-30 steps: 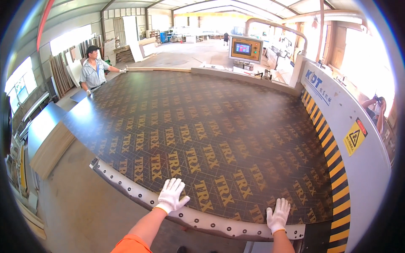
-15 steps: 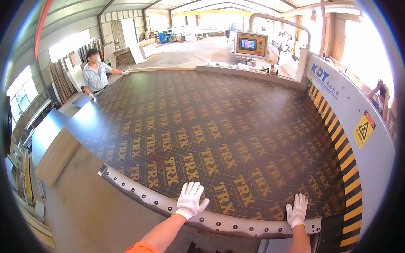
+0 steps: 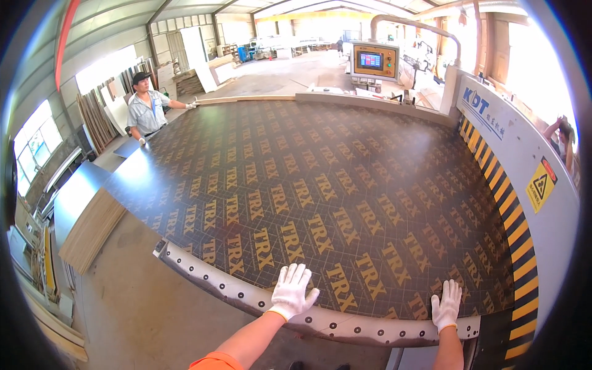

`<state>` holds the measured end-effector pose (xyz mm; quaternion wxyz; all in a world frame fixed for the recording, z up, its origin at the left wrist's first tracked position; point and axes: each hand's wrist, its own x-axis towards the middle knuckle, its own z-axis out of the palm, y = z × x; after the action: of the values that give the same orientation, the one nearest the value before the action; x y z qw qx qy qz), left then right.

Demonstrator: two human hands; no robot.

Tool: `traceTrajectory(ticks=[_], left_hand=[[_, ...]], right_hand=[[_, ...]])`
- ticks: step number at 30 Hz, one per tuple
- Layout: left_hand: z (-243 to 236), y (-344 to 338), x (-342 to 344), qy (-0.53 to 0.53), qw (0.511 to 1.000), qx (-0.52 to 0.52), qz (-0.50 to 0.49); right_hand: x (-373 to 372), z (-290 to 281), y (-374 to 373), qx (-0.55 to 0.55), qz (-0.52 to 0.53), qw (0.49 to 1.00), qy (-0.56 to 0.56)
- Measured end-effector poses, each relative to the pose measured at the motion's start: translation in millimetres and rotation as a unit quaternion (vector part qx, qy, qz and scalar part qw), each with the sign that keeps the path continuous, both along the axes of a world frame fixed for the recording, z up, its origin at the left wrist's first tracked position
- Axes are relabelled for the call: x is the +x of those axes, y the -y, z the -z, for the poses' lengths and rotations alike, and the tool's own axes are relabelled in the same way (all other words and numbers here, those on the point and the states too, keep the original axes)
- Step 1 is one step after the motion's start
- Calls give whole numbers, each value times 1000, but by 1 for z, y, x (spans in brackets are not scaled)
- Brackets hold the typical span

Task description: The person removes a cut wooden board from a machine with a coworker and stacks it onto a pile. Then, the person and the coworker pick up another large wooden board, carry it to the machine, align it, and push it inside.

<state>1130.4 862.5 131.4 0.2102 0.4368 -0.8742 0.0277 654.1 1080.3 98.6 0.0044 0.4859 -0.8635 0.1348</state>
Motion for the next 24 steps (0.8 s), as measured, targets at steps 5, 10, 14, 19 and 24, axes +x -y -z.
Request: traceTrajectory(ticks=[5, 10, 14, 19, 24], left_hand=[[2, -1, 0, 6, 1000, -1, -6], [3, 0, -1, 4, 1000, -5, -9], [4, 1, -1, -19, 1000, -21, 2], [4, 1, -1, -19, 999, -26, 0], [3, 1, -1, -8, 1000, -7, -4]], right_hand=[[5, -6, 0, 0, 1, 1000, 8], [6, -9, 1, 2, 7, 1000, 14], [7, -10, 2, 7, 10, 1000, 20], [10, -16, 2, 25, 14, 999, 20], [8, -15, 1, 26, 11, 999, 18]])
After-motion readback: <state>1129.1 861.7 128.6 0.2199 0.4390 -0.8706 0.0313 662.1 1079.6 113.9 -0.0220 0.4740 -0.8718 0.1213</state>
